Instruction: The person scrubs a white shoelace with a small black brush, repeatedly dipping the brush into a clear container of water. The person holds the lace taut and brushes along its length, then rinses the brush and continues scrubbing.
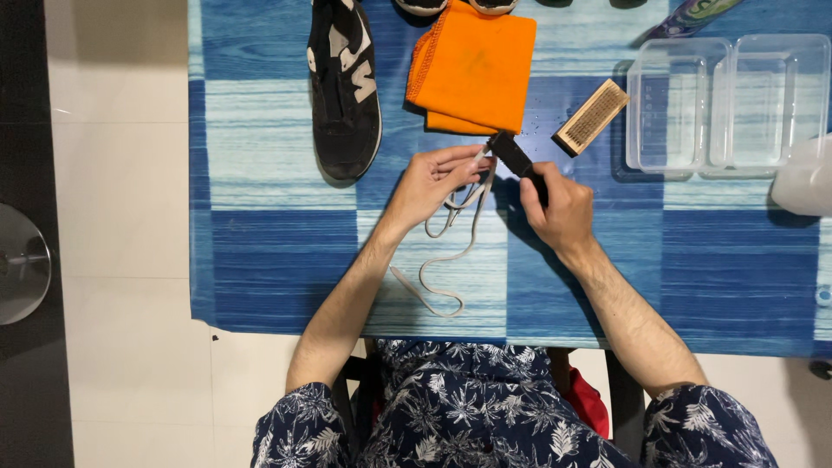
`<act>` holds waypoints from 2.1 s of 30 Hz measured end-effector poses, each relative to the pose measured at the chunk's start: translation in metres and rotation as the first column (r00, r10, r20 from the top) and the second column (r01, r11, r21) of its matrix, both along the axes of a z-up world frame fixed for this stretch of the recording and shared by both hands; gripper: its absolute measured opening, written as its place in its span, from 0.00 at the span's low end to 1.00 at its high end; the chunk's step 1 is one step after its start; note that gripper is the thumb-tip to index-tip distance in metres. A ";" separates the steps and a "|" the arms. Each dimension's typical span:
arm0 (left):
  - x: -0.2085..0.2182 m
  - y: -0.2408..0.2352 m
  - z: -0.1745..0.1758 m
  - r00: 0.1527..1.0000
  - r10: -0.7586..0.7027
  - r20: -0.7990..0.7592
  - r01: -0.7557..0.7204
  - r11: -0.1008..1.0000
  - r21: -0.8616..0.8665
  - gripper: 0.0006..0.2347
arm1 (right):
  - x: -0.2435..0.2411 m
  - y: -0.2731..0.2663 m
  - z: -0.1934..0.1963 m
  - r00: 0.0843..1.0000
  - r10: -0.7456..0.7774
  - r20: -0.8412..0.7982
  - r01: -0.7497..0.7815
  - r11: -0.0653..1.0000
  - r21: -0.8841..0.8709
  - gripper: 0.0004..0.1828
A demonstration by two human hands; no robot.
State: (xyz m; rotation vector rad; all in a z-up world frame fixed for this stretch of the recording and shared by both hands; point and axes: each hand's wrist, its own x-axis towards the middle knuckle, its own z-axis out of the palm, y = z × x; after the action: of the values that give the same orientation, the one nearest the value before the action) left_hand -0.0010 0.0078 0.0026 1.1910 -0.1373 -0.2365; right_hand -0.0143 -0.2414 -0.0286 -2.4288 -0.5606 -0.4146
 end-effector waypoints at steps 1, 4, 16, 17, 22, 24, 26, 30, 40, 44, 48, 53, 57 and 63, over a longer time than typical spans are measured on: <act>0.001 0.000 0.001 1.000 0.004 0.005 -0.004 1.000 0.006 0.14 | 0.000 -0.002 -0.005 1.000 0.013 -0.005 -0.013 1.000 0.020 0.09; 0.003 0.000 -0.004 1.000 0.010 0.013 -0.010 1.000 0.011 0.15 | -0.002 0.003 -0.001 1.000 0.031 -0.004 -0.031 0.999 0.009 0.09; 0.000 -0.002 -0.004 1.000 0.005 -0.005 -0.006 1.000 -0.030 0.15 | 0.001 0.000 -0.001 0.994 0.030 0.106 -0.025 0.999 -0.043 0.11; -0.001 -0.001 -0.006 1.000 0.005 -0.018 -0.006 0.999 -0.051 0.14 | 0.001 0.003 0.005 0.994 0.016 0.112 -0.011 0.999 -0.046 0.10; 0.000 0.001 -0.006 0.999 0.022 -0.026 -0.024 0.998 -0.055 0.13 | -0.001 -0.005 -0.009 0.995 0.009 0.104 -0.004 0.999 -0.043 0.12; 0.000 0.000 -0.010 0.999 0.035 -0.024 -0.037 0.998 -0.053 0.13 | -0.002 -0.001 -0.004 0.993 0.042 0.108 -0.035 0.997 -0.071 0.12; 0.002 -0.001 -0.016 0.998 0.036 -0.043 -0.039 0.996 -0.078 0.13 | -0.005 0.007 0.012 0.997 0.018 0.077 -0.015 0.999 -0.038 0.12; 0.005 0.003 -0.023 0.997 0.044 -0.069 -0.051 0.993 -0.102 0.11 | -0.004 0.003 0.015 0.996 -0.035 0.086 0.036 0.999 -0.016 0.08; 0.006 -0.009 -0.028 0.993 0.065 -0.101 -0.078 0.989 -0.124 0.12 | -0.021 -0.012 0.015 0.995 -0.054 -0.080 0.060 0.995 0.075 0.08; 0.002 -0.025 -0.019 0.993 0.063 -0.097 -0.070 0.995 -0.073 0.11 | -0.041 -0.017 0.011 0.990 -0.096 -0.105 0.101 0.994 0.046 0.09; -0.002 -0.048 -0.016 0.994 0.037 -0.106 -0.047 0.994 -0.097 0.10 | -0.052 -0.023 0.006 0.986 -0.167 -0.019 0.166 0.986 -0.030 0.10; -0.002 -0.054 -0.017 0.999 0.025 -0.025 -0.027 0.998 -0.054 0.08 | -0.054 -0.024 0.020 0.978 -0.204 0.038 0.205 0.978 -0.026 0.12; -0.002 -0.055 -0.017 1.000 0.031 -0.003 -0.031 0.999 -0.014 0.07 | -0.051 -0.027 0.009 0.971 -0.228 0.069 0.230 0.973 -0.009 0.13; -0.006 -0.060 -0.009 0.999 0.042 0.003 -0.042 0.999 -0.033 0.06 | -0.048 -0.029 0.011 0.974 -0.195 0.118 0.199 0.980 -0.025 0.12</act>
State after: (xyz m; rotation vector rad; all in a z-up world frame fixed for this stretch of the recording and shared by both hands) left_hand -0.0067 -0.0525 -0.0068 1.1606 -0.1189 -0.1941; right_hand -0.0627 -0.2707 -0.0179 -2.5179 -0.3786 -0.6360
